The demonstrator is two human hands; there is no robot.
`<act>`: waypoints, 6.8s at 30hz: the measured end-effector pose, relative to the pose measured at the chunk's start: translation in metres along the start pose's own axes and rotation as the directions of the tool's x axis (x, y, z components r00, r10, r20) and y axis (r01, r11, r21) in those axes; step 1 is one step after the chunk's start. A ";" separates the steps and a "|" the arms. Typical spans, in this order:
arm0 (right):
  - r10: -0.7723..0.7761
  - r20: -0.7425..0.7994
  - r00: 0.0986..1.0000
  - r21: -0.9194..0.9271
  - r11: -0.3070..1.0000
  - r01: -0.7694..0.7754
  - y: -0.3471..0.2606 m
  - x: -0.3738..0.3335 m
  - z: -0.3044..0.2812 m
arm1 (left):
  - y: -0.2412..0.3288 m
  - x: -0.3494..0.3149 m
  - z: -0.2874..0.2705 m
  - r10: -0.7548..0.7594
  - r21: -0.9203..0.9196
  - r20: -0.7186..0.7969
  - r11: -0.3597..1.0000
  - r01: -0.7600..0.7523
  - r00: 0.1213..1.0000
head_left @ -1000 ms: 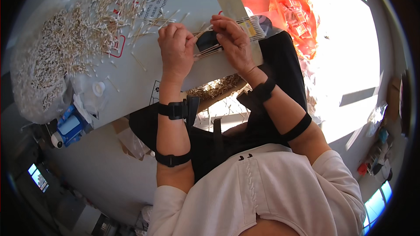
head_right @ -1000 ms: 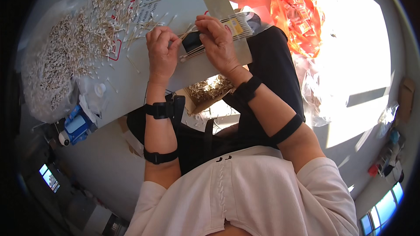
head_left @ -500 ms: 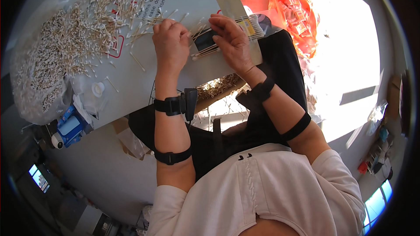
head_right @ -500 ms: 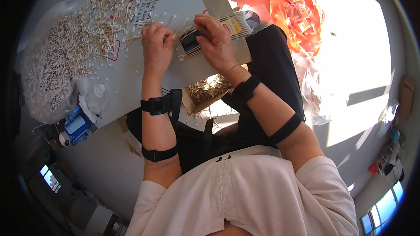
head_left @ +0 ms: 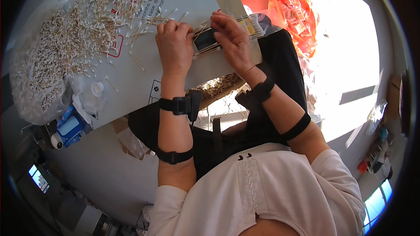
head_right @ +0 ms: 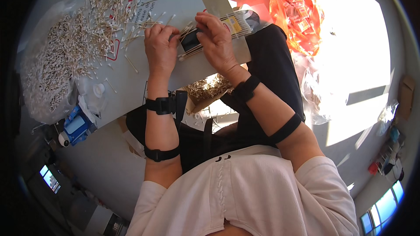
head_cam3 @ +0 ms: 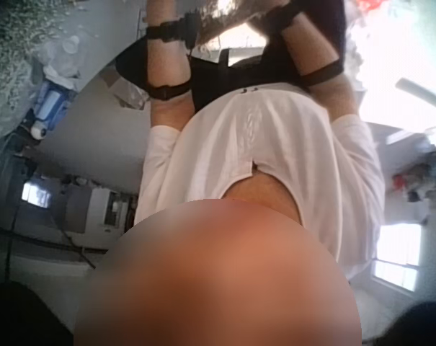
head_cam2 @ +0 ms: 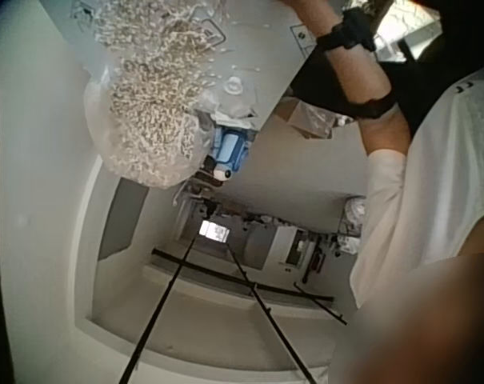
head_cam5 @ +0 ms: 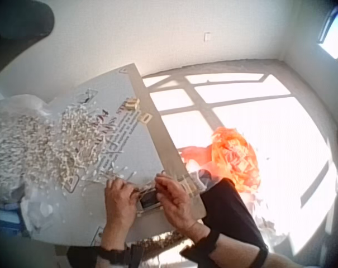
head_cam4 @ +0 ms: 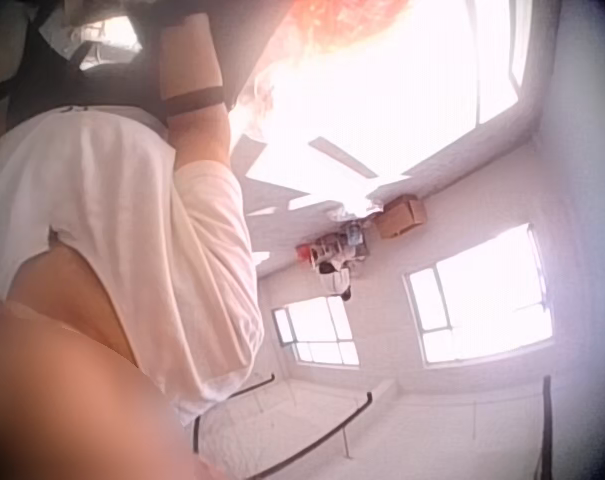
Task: Organizing and inserting small applicator sticks or cotton swabs into a plastic/cardboard packaging holder.
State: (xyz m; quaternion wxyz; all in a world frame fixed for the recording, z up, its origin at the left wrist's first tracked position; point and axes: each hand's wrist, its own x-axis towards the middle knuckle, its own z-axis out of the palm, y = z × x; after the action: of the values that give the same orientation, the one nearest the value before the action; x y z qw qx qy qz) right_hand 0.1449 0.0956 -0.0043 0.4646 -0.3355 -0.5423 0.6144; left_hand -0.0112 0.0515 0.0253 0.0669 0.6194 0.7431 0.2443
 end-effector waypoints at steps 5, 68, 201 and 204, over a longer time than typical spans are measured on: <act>-0.013 0.008 1.000 0.009 1.000 0.013 0.000 -0.001 0.000 | 0.006 -0.001 0.004 0.082 0.053 -0.115 0.996 -0.077 0.990; -0.043 -0.014 0.999 -0.101 0.994 0.042 0.002 0.001 -0.001 | 0.004 -0.020 0.000 0.081 0.034 -0.070 0.996 -0.079 0.994; 0.041 0.484 0.874 -0.804 0.414 0.426 -0.043 -0.073 -0.011 | 0.025 -0.050 0.014 0.159 0.034 -0.102 0.987 -0.156 0.982; 0.039 0.487 0.873 -0.805 0.409 0.431 -0.043 -0.073 -0.011 | 0.024 -0.050 0.013 0.166 0.034 -0.108 0.986 -0.163 0.980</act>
State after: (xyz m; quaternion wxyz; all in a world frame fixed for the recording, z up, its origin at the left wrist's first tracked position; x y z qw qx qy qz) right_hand 0.1887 0.0309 0.0286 0.1525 -0.3163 -0.9081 0.2280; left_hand 0.0264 0.0103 0.0142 -0.0023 0.6652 0.6947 0.2736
